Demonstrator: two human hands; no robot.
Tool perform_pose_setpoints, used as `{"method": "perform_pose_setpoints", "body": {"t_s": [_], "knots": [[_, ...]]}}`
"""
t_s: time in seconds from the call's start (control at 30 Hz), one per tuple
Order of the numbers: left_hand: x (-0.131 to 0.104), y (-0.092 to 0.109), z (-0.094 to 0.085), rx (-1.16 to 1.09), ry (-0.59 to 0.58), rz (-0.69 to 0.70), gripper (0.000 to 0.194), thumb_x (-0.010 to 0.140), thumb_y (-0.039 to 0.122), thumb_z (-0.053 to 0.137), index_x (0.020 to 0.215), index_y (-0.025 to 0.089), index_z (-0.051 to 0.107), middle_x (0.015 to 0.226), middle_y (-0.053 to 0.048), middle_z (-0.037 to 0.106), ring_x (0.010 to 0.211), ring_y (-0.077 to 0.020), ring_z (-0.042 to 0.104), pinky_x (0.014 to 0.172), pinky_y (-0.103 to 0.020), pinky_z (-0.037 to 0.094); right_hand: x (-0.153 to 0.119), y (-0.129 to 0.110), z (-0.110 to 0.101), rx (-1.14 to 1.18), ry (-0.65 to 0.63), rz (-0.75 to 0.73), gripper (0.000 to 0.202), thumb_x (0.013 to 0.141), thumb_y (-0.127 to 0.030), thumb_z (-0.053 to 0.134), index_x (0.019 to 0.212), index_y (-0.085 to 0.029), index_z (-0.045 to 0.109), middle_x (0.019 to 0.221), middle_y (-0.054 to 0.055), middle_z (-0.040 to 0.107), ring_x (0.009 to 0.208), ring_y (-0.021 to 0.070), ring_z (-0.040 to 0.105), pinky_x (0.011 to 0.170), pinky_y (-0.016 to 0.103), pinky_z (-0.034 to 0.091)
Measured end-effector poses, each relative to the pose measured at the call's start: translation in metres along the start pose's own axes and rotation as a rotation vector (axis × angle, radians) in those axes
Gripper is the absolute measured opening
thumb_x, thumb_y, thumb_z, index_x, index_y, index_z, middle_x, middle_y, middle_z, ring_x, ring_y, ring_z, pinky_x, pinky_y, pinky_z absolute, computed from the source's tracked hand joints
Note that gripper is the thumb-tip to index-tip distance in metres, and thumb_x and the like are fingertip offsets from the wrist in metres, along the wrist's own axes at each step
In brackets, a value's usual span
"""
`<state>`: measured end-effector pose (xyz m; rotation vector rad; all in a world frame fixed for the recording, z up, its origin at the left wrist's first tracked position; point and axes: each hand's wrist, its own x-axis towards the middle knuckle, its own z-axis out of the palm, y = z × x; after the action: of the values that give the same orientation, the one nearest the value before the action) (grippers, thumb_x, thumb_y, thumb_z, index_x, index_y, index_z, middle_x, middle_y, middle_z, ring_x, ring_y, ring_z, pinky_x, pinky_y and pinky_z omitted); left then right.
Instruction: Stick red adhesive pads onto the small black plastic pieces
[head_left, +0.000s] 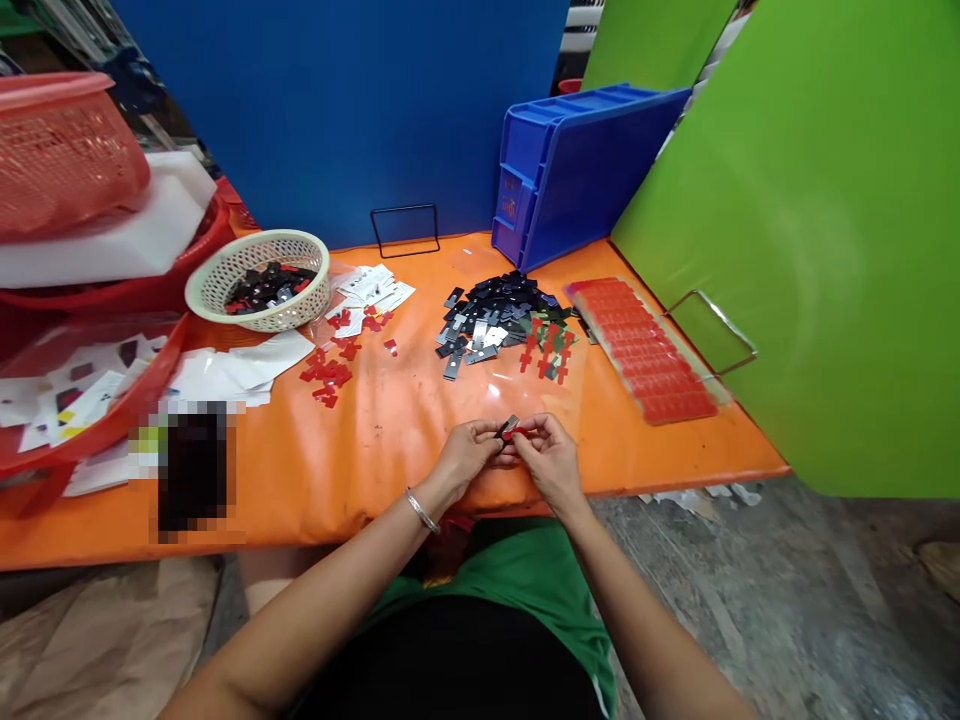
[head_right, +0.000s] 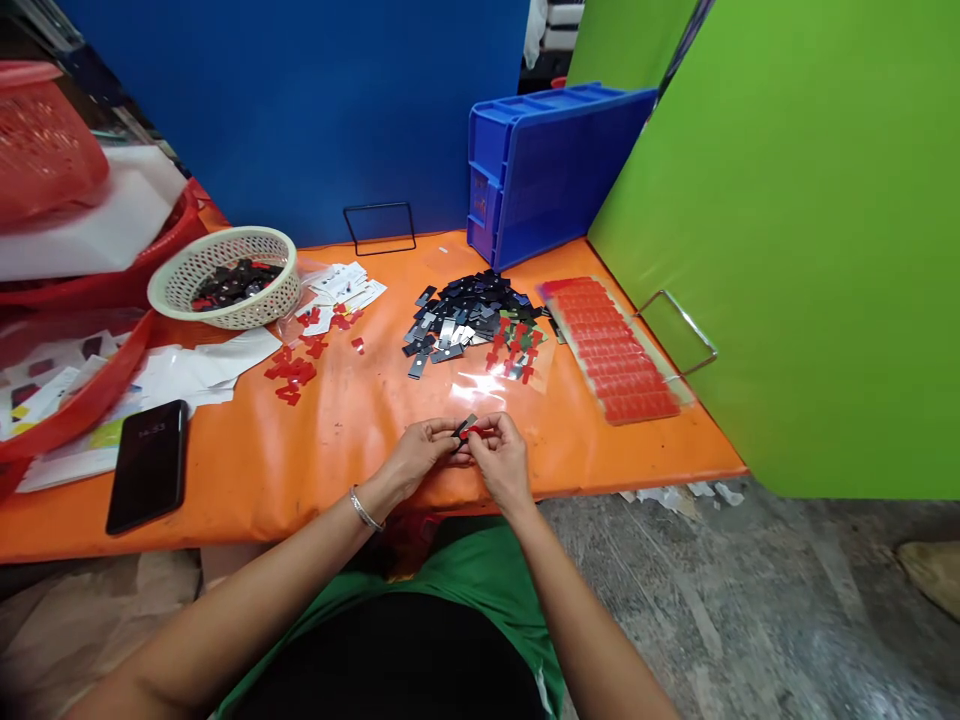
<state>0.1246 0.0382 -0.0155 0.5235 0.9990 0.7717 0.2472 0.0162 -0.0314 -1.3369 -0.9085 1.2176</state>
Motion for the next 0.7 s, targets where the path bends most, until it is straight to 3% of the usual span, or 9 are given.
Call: {"method": "perform_pose_setpoints", "body": {"t_s": [0.23, 0.7], "knots": [[-0.0003, 0.0002, -0.0022, 0.013, -0.019, -0.002, 0.021, 0.075, -0.005, 0.051, 0.088, 0.007, 0.064, 0.078, -0.008, 0.071, 0.061, -0.0115, 0.067, 0.066, -0.023, 0.057, 0.0006, 0.0076, -0.0035, -0.035, -0.012, -0.001, 0.022, 0.072, -0.033, 0.067, 0.081, -0.023, 0.049, 0.061, -0.004, 0.064, 0.051, 0.016, 0.066, 0.05, 0.028, 0.056], [0.0028, -0.003, -0.0063, 0.014, -0.057, 0.009, 0.021, 0.076, -0.003, 0.052, 0.091, 0.007, 0.062, 0.076, -0.007, 0.071, 0.063, -0.013, 0.068, 0.067, -0.024, 0.057, 0.0024, 0.0052, -0.0005, -0.026, -0.014, -0.008, 0.025, 0.068, -0.034, 0.069, 0.078, -0.022, 0.05, 0.068, -0.004, 0.062, 0.05, 0.0122, 0.064, 0.047, 0.023, 0.056]]}}
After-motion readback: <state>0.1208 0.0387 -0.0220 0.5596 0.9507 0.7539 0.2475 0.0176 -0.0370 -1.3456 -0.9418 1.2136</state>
